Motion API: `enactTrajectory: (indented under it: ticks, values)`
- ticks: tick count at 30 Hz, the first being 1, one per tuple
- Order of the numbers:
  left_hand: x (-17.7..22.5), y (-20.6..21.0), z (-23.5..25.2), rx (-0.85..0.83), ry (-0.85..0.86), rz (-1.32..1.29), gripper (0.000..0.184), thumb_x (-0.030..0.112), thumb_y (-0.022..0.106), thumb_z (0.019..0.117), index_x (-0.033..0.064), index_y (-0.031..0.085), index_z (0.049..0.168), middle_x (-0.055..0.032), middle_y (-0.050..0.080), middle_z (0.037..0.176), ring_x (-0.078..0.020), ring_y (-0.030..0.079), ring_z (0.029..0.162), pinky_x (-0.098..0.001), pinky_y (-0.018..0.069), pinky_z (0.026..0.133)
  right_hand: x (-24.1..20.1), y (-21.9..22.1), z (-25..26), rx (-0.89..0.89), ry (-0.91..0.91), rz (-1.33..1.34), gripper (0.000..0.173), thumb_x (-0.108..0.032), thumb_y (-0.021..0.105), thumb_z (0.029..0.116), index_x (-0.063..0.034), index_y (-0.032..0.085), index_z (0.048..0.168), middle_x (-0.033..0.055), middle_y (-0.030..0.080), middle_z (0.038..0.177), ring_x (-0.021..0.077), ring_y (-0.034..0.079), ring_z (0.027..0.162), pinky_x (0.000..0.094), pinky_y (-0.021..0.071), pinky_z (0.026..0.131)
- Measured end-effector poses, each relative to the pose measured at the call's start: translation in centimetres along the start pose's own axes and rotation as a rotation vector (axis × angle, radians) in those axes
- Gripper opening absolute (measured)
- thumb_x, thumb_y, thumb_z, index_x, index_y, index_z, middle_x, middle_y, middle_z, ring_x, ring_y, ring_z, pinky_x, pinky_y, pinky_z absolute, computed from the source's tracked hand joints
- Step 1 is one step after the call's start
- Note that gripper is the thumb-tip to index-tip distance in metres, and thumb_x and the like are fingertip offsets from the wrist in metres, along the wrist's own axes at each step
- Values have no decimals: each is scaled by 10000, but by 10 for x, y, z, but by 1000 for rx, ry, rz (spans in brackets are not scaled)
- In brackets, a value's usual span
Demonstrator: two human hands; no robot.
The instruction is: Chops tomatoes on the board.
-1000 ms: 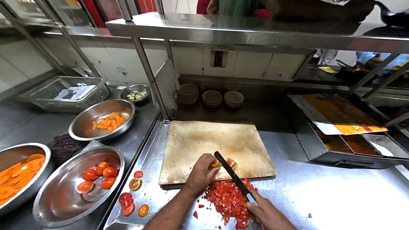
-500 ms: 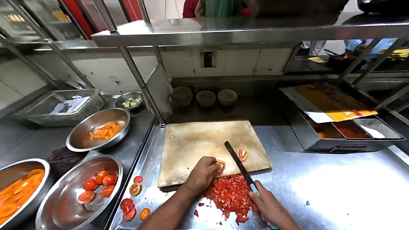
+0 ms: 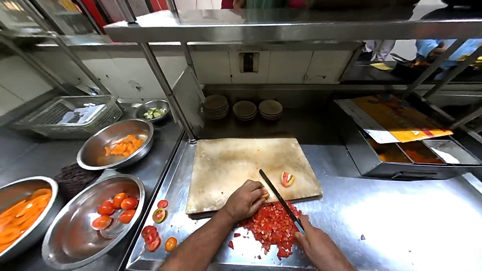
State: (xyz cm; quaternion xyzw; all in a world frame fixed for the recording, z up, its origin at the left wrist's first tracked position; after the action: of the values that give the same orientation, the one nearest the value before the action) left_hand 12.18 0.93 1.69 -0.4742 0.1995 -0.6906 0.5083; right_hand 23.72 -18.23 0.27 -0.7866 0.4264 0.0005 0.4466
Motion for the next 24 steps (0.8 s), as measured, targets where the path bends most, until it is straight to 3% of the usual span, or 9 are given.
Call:
enactTrajectory:
  ticks: [8, 14, 19, 24]
  values:
    - [3, 0, 0, 32, 22, 13, 257, 282, 602, 1031, 60, 731, 1035, -102, 710, 1167, -229, 658, 1147, -347, 536, 1013, -26, -18, -54, 41, 10, -244, 407, -295, 437, 1097, -24, 480, 1397, 258, 714, 1015, 474, 717, 941, 610, 561, 801]
    - [3, 1, 0, 44, 32, -6, 252, 260, 605, 1028, 48, 740, 1054, -110, 713, 1166, -231, 665, 1145, -342, 536, 1017, -26, -4, 11, -35, 27, -171, 429, -296, 454, 1096, -64, 399, 1452, 230, 690, 1108, 414, 700, 1053, 574, 554, 903]
    - [2, 0, -1, 41, 28, -4, 256, 264, 598, 1030, 51, 740, 1048, -115, 719, 1146, -238, 672, 1125, -345, 541, 1003, -38, -22, -41, 13, 3, -261, 400, -273, 453, 1092, -28, 461, 1408, 254, 717, 1015, 466, 717, 965, 609, 559, 817]
    - [0, 0, -1, 29, 28, -28, 265, 267, 594, 1037, 51, 741, 1077, -111, 714, 1169, -237, 664, 1142, -343, 533, 1017, -37, -1, 12, -29, 28, -210, 415, -296, 440, 1098, -65, 416, 1442, 231, 698, 1109, 423, 704, 1047, 578, 558, 891]
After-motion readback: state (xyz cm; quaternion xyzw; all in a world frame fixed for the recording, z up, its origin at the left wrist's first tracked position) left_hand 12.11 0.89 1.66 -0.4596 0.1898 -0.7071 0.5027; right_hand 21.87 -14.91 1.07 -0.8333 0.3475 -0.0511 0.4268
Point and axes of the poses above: each hand's wrist, its own z-axis towards the middle knuckle, its own y-axis out of the palm, x = y × z, the point moved 8 cm from there along z, towards the middle knuckle
